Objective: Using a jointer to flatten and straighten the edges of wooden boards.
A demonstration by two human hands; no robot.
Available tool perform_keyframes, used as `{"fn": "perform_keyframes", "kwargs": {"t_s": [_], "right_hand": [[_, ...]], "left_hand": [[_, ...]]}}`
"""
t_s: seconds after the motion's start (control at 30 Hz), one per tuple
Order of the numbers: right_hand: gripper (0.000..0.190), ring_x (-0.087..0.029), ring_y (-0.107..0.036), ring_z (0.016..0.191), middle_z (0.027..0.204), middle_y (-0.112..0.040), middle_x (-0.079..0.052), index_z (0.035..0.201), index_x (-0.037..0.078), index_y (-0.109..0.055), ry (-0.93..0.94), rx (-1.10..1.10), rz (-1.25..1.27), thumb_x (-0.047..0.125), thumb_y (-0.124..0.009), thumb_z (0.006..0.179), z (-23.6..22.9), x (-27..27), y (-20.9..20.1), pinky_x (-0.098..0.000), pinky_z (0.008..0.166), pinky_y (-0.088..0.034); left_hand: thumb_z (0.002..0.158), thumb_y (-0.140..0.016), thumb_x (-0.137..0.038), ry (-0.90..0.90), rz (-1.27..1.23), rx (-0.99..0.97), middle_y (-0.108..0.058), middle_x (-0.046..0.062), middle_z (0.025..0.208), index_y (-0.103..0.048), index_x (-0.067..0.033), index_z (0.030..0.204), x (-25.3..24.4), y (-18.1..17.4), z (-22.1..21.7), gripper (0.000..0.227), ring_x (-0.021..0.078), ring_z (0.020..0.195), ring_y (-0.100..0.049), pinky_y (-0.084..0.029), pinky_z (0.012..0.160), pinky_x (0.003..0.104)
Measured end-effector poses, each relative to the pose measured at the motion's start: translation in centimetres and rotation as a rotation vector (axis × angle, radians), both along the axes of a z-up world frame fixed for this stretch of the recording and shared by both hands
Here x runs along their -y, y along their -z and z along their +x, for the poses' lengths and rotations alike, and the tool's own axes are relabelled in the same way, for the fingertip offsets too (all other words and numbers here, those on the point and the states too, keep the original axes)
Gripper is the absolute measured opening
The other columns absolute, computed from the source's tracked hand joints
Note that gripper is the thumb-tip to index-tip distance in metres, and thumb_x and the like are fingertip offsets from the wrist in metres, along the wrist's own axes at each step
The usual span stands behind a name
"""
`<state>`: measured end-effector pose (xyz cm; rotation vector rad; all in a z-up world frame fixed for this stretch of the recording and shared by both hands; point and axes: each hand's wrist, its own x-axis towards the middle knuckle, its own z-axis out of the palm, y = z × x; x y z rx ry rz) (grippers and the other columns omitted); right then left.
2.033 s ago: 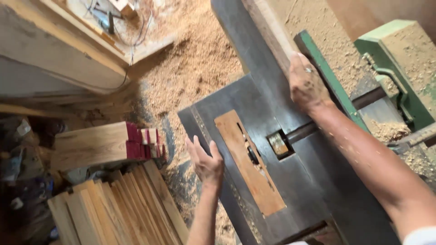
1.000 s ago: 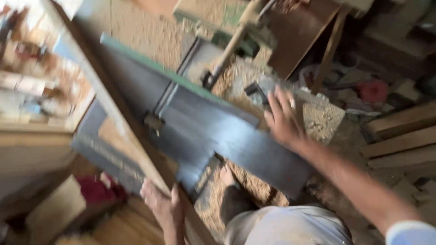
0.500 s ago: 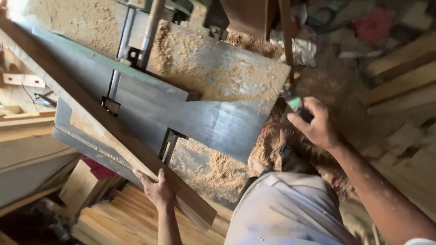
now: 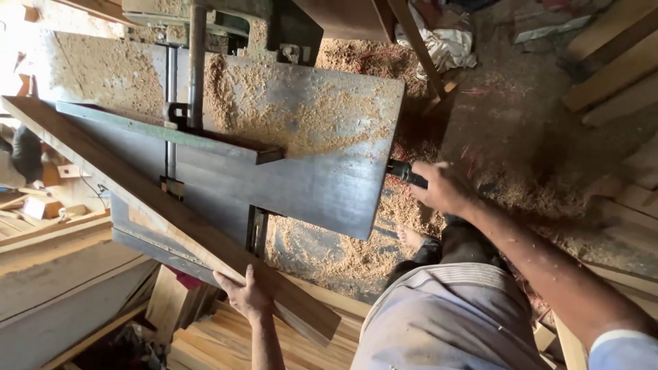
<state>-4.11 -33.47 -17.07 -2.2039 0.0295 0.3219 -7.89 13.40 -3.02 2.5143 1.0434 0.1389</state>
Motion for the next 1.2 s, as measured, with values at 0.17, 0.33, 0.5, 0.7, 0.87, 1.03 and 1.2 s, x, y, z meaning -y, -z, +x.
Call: {"fn": "perform_keyframes", "kwargs": {"t_s": [0.17,0.33,0.5,0.7,0.87,1.03,1.2], "right_hand": [[0.006,-0.016,-0.062,0.04,0.065,-0.064,-0.009,0.086,0.006,-0.06,0.009,-0.325,0.268,0.01,-0.064,0.084,2.9,1.6,0.7,-0.0323,0.037,-0.051],[0.008,-0.017,-0.07,0.041,0.064,-0.067,-0.008,0.084,0.002,-0.058,-0.001,-0.445,0.433,0.006,-0.063,0.081,4.2,2.3,-1.0,-0.0344,0.036,-0.053],[0.013,-0.021,-0.066,0.049,0.065,-0.066,-0.015,0.085,-0.004,-0.062,0.003,-0.16,0.295,0.008,-0.069,0.085,3.7,1.3,1.2,-0.0347,0.045,-0.052],[0.045,-0.02,-0.069,0.058,0.073,-0.073,-0.01,0.12,0.02,-0.064,0.329,-0.693,0.797,0.005,-0.069,0.077,6.4,2.2,8.5,-0.0325,0.048,-0.057],[0.025,-0.016,-0.05,0.055,0.066,-0.057,-0.007,0.106,0.003,-0.075,0.04,-0.593,0.668,0.026,-0.069,0.096,4.5,-1.7,12.1,-0.0285,0.046,-0.037],[0.021,-0.014,-0.059,0.057,0.07,-0.07,-0.007,0.094,0.001,-0.077,0.155,-0.669,0.506,0.021,-0.07,0.09,5.1,-0.6,10.4,-0.0307,0.05,-0.044],[0.04,-0.007,-0.07,0.063,0.08,-0.077,0.005,0.117,0.022,-0.068,0.316,-0.455,0.631,0.015,-0.056,0.079,3.5,2.0,16.0,-0.0256,0.058,-0.058]], "left_hand": [[0.086,-0.072,-0.04,-0.045,0.006,-0.077,-0.051,0.027,0.15,-0.018,-0.0153,0.166,0.0,-0.3,0.0,0.099,0.0401,0.129,-0.058,-0.046,0.106,0.046],[0.087,-0.07,-0.04,-0.06,-0.022,-0.068,-0.052,0.027,0.149,-0.018,-0.0156,0.167,0.6,-0.8,0.3,0.099,0.0411,0.129,-0.059,-0.046,0.109,0.045],[0.087,-0.07,-0.043,-0.12,-0.033,-0.078,-0.056,0.026,0.147,-0.021,-0.0179,0.167,1.5,-1.4,1.2,0.097,0.0409,0.129,-0.06,-0.046,0.111,0.045],[0.085,-0.071,-0.039,-0.115,-0.041,-0.078,-0.053,0.028,0.147,-0.017,-0.0161,0.167,1.3,-1.3,0.8,0.101,0.0418,0.127,-0.06,-0.046,0.109,0.044],[0.083,-0.073,-0.038,-0.089,-0.024,-0.038,-0.057,0.027,0.145,-0.022,-0.0158,0.166,0.8,-0.9,0.4,0.099,0.0404,0.127,-0.06,-0.046,0.108,0.044],[0.083,-0.075,-0.037,-0.081,0.01,-0.01,-0.06,0.028,0.142,-0.027,-0.0141,0.164,0.7,-0.7,-0.1,0.097,0.0417,0.125,-0.062,-0.047,0.105,0.045],[0.082,-0.071,-0.038,-0.285,-0.126,-0.158,-0.063,0.027,0.134,-0.019,-0.0222,0.169,2.5,-2.4,1.9,0.102,0.0408,0.116,-0.068,-0.053,0.099,0.044]]}}
